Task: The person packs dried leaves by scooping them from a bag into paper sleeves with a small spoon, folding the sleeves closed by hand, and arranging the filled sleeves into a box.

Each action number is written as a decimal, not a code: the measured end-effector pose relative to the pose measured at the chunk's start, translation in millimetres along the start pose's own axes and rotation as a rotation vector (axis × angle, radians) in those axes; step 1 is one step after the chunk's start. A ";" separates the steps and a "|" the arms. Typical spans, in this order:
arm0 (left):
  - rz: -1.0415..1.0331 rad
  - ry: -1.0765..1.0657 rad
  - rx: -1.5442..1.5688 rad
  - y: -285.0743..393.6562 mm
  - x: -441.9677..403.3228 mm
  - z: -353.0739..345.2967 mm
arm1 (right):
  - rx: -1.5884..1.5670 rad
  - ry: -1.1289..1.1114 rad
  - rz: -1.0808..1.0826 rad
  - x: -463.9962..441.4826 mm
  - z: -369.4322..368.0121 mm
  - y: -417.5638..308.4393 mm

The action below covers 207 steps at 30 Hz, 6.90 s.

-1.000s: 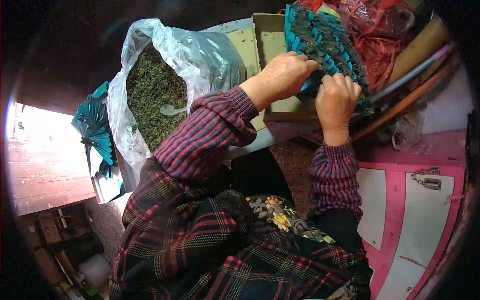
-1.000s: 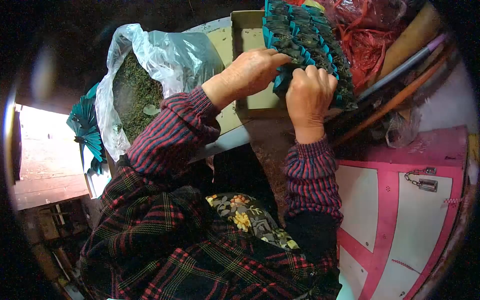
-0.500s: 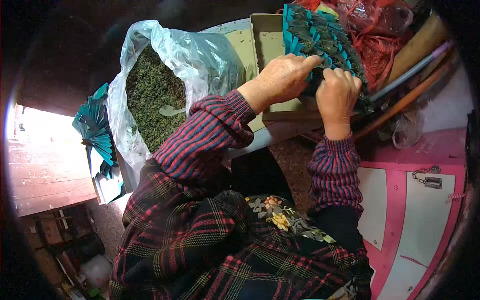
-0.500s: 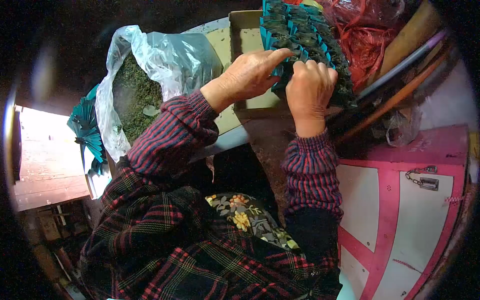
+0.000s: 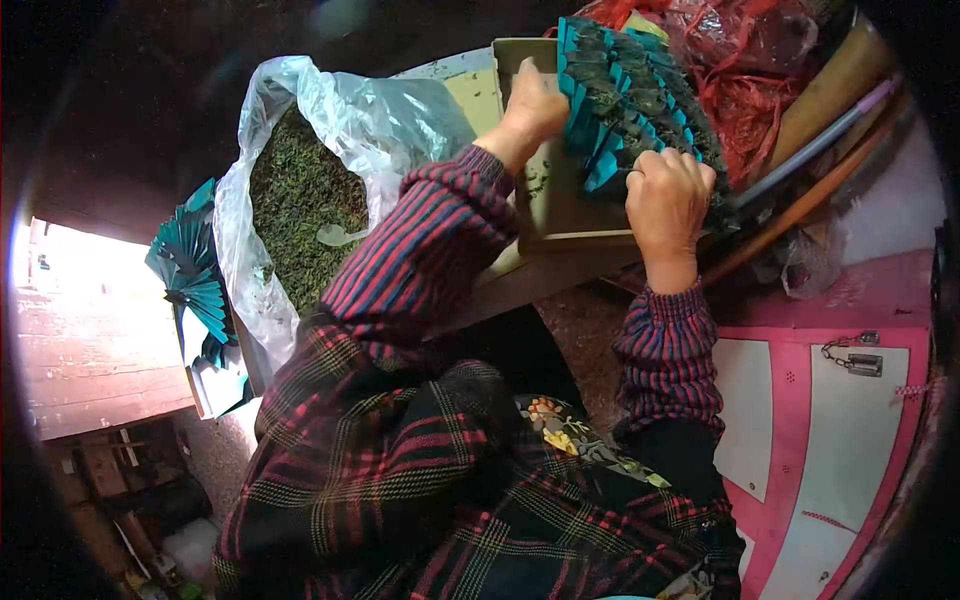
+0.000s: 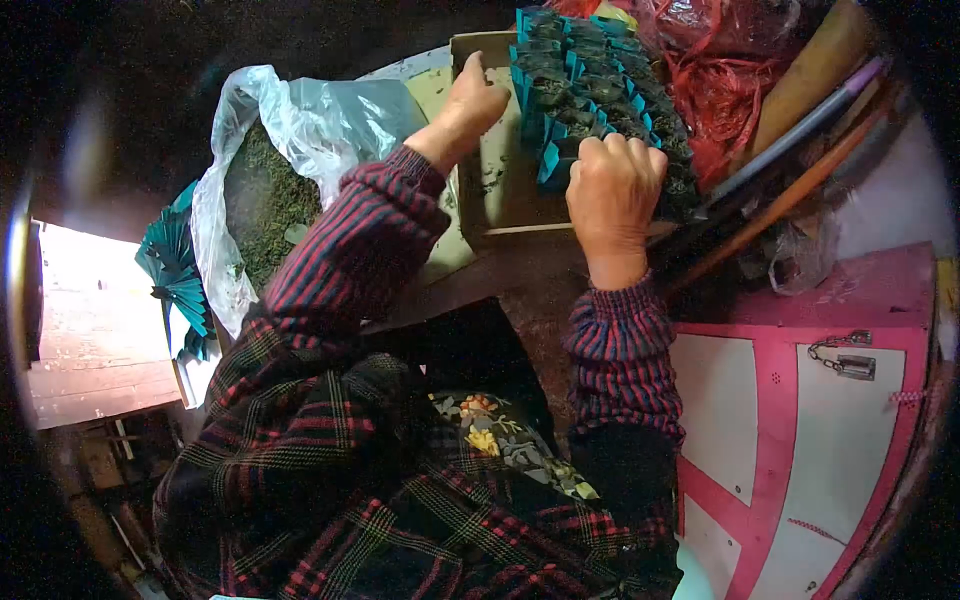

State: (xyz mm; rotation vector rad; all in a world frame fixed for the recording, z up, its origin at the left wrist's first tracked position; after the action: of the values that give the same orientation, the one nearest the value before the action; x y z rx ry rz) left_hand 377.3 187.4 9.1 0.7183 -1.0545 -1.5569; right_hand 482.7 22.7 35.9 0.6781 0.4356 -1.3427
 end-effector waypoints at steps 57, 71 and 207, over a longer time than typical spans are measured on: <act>0.120 -0.506 0.735 16.8 -60.3 -54.8 | -0.134 -0.002 0.011 -11.6 -5.1 0.0; -0.173 -0.368 0.724 5.1 -65.3 -44.3 | -0.141 0.020 0.001 -11.1 -1.5 1.4; 0.338 0.407 -0.721 -279.8 365.2 411.1 | -0.960 -0.171 0.362 -24.0 -6.2 -226.1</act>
State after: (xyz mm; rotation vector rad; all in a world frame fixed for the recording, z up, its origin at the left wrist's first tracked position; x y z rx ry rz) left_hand -190.1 -50.0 -38.8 0.3061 -0.2495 -1.2889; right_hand 257.7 26.0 2.7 -0.1577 0.7034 -0.7041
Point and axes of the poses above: each hand's wrist, its own x-axis away from the middle knuckle, its own z-axis out of the back of the hand, y = z × x, the point moved 4 cm from there along -x, towards the middle knuckle, and after that the axes turned 15 degrees about z, right-handed, at the moved point
